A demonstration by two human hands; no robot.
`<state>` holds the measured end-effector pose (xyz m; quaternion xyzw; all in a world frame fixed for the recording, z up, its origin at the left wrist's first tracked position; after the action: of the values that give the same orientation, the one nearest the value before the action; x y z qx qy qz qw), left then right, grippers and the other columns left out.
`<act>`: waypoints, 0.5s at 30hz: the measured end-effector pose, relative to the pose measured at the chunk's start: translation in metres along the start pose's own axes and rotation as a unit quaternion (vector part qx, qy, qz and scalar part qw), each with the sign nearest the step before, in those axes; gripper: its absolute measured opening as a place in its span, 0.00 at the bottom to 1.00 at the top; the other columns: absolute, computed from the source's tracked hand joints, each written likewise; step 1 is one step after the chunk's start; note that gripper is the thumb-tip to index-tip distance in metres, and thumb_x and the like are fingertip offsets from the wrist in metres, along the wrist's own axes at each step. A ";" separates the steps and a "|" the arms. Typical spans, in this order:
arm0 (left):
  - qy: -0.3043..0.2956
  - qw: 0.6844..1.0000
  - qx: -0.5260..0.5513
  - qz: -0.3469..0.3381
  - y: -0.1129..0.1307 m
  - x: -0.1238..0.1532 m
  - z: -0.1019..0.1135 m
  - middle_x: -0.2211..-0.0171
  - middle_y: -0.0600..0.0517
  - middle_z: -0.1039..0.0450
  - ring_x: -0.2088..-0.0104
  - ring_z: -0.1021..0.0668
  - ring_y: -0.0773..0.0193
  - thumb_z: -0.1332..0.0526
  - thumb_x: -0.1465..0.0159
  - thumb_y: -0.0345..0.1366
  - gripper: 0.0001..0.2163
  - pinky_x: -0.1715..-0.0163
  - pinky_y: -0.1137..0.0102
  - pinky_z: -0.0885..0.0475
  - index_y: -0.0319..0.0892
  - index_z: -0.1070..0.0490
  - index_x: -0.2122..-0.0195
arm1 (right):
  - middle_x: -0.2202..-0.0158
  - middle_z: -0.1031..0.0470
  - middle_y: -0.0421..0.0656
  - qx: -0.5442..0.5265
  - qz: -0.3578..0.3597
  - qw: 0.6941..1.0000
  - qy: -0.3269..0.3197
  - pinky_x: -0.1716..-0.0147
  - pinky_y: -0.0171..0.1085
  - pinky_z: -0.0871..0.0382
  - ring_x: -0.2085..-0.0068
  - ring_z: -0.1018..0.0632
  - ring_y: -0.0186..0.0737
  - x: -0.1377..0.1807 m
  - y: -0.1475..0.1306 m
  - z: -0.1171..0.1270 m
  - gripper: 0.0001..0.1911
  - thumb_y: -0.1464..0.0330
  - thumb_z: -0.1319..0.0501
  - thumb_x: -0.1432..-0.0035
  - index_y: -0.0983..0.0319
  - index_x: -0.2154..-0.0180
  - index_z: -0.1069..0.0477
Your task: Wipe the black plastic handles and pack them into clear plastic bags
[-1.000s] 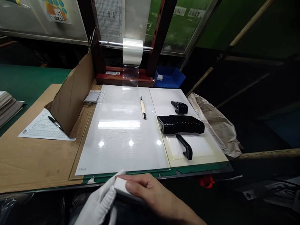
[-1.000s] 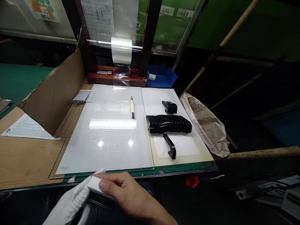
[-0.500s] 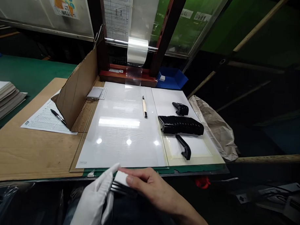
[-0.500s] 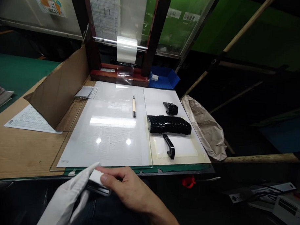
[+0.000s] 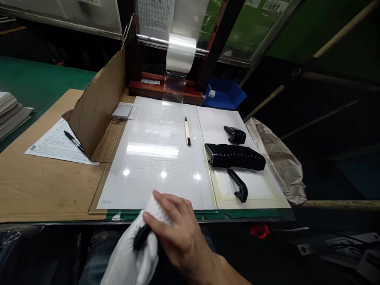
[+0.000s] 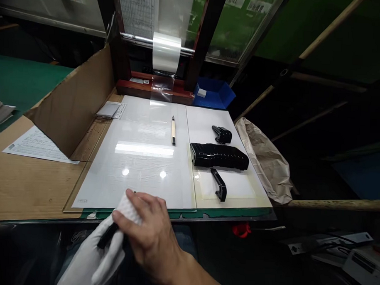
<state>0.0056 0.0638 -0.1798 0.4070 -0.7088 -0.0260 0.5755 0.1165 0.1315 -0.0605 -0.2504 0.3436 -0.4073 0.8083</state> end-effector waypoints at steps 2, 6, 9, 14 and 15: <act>0.013 1.000 0.001 -0.006 -0.003 -0.001 0.000 0.80 0.56 0.30 0.83 0.29 0.69 0.38 0.33 0.52 0.17 0.86 0.75 0.33 0.42 0.25 0.58 | 0.35 0.32 0.48 0.056 0.012 0.998 -0.014 0.48 0.52 0.28 0.41 0.30 0.49 -0.001 0.001 0.000 0.21 0.73 0.42 0.31 0.51 0.41 0.28; 0.026 0.999 0.001 -0.023 -0.003 -0.004 -0.002 0.74 0.55 0.27 0.81 0.28 0.70 0.41 0.31 0.50 0.16 0.84 0.75 0.30 0.43 0.26 0.55 | 0.35 0.32 0.50 0.089 0.001 0.996 -0.025 0.49 0.54 0.29 0.43 0.31 0.51 -0.001 0.004 -0.004 0.21 0.74 0.40 0.34 0.54 0.42 0.27; 0.022 0.999 -0.008 -0.024 -0.002 -0.008 0.001 0.80 0.57 0.31 0.85 0.30 0.70 0.37 0.35 0.51 0.16 0.88 0.76 0.35 0.44 0.25 0.57 | 0.36 0.32 0.49 0.066 0.000 0.996 -0.055 0.48 0.52 0.30 0.43 0.31 0.50 -0.002 0.006 -0.009 0.21 0.73 0.39 0.34 0.54 0.42 0.27; 0.001 0.998 -0.052 -0.042 -0.003 -0.015 0.013 0.84 0.58 0.35 0.82 0.25 0.64 0.29 0.45 0.43 0.15 0.86 0.75 0.33 0.46 0.24 0.58 | 0.35 0.32 0.48 0.064 -0.038 0.995 -0.061 0.48 0.52 0.31 0.43 0.31 0.50 -0.003 0.012 -0.007 0.21 0.73 0.39 0.34 0.53 0.42 0.27; -0.002 0.997 -0.060 -0.044 -0.004 -0.016 0.016 0.83 0.59 0.34 0.81 0.25 0.64 0.28 0.45 0.41 0.16 0.86 0.75 0.33 0.46 0.24 0.57 | 0.35 0.32 0.47 0.056 -0.028 0.996 -0.070 0.49 0.52 0.31 0.43 0.30 0.50 -0.003 0.009 -0.008 0.20 0.72 0.39 0.34 0.52 0.42 0.26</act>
<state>-0.0054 0.0636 -0.2000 0.4025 -0.6882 -0.0949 0.5961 0.1133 0.1383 -0.0707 -0.2420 0.2556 -0.4299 0.8314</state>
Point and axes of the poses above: each hand's wrist, its own x-axis away from the middle knuckle, its own z-axis out of the back of the hand, y = z × x, the point moved 10 cm from there along -x, towards the middle knuckle
